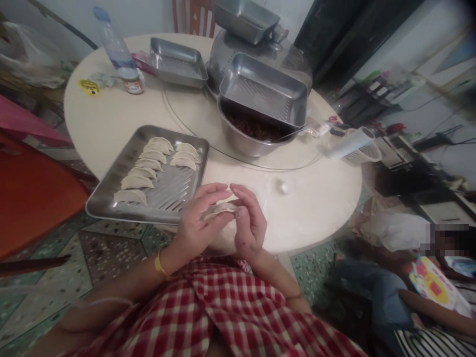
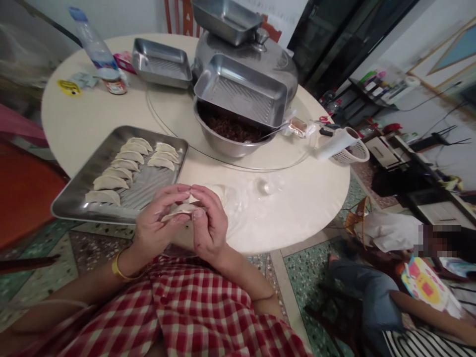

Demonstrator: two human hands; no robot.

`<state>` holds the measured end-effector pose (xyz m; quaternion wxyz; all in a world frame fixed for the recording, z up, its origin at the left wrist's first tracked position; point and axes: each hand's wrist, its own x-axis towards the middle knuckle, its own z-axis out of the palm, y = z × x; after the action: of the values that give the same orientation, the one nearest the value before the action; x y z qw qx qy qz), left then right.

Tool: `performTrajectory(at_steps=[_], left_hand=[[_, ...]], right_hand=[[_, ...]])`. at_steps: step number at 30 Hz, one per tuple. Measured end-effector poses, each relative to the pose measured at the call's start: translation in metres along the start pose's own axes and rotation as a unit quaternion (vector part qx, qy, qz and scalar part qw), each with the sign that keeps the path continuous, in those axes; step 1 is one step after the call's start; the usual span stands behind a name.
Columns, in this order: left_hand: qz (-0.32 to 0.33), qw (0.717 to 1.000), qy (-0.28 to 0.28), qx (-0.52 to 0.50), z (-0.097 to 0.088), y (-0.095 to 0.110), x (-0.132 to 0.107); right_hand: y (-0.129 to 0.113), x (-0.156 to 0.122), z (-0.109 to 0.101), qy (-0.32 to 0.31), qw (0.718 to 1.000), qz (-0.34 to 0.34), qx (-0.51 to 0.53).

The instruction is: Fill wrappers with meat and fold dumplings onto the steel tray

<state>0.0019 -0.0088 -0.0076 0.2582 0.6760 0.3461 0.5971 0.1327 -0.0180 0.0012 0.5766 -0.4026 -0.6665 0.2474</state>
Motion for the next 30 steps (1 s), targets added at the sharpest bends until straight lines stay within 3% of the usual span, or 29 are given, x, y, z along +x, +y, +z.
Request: performTrajectory(at_steps=[4, 7, 11, 15, 21, 26, 30], left_hand=[[-0.026, 1.0, -0.002, -0.007, -0.001, 0.002, 0.002], [-0.087, 0.993, 0.036, -0.066, 0.0, 0.001, 0.005], [-0.258, 0.94, 0.075, -0.209, 0.003, 0.001, 0.011], [-0.333, 0.899, 0.065, -0.278, 0.006, 0.007, 0.018], [-0.338, 0.894, 0.047, -0.291, 0.01, 0.013, 0.023], [-0.304, 0.919, -0.023, -0.249, 0.008, 0.002, 0.013], [-0.241, 0.95, -0.082, -0.181, 0.002, -0.007, 0.004]], right_hand=[[-0.002, 0.004, -0.001, -0.004, 0.999, 0.007, 0.037], [-0.002, 0.009, -0.009, -0.025, 0.999, 0.012, 0.034], [0.001, 0.015, -0.026, 0.008, 0.999, -0.028, -0.032], [0.001, 0.018, -0.039, 0.0, 0.993, -0.082, -0.089], [-0.003, 0.021, -0.044, -0.034, 0.994, -0.069, -0.082], [-0.004, 0.022, -0.043, -0.01, 0.994, -0.044, -0.099], [-0.005, 0.023, -0.04, 0.004, 0.997, -0.016, -0.082]])
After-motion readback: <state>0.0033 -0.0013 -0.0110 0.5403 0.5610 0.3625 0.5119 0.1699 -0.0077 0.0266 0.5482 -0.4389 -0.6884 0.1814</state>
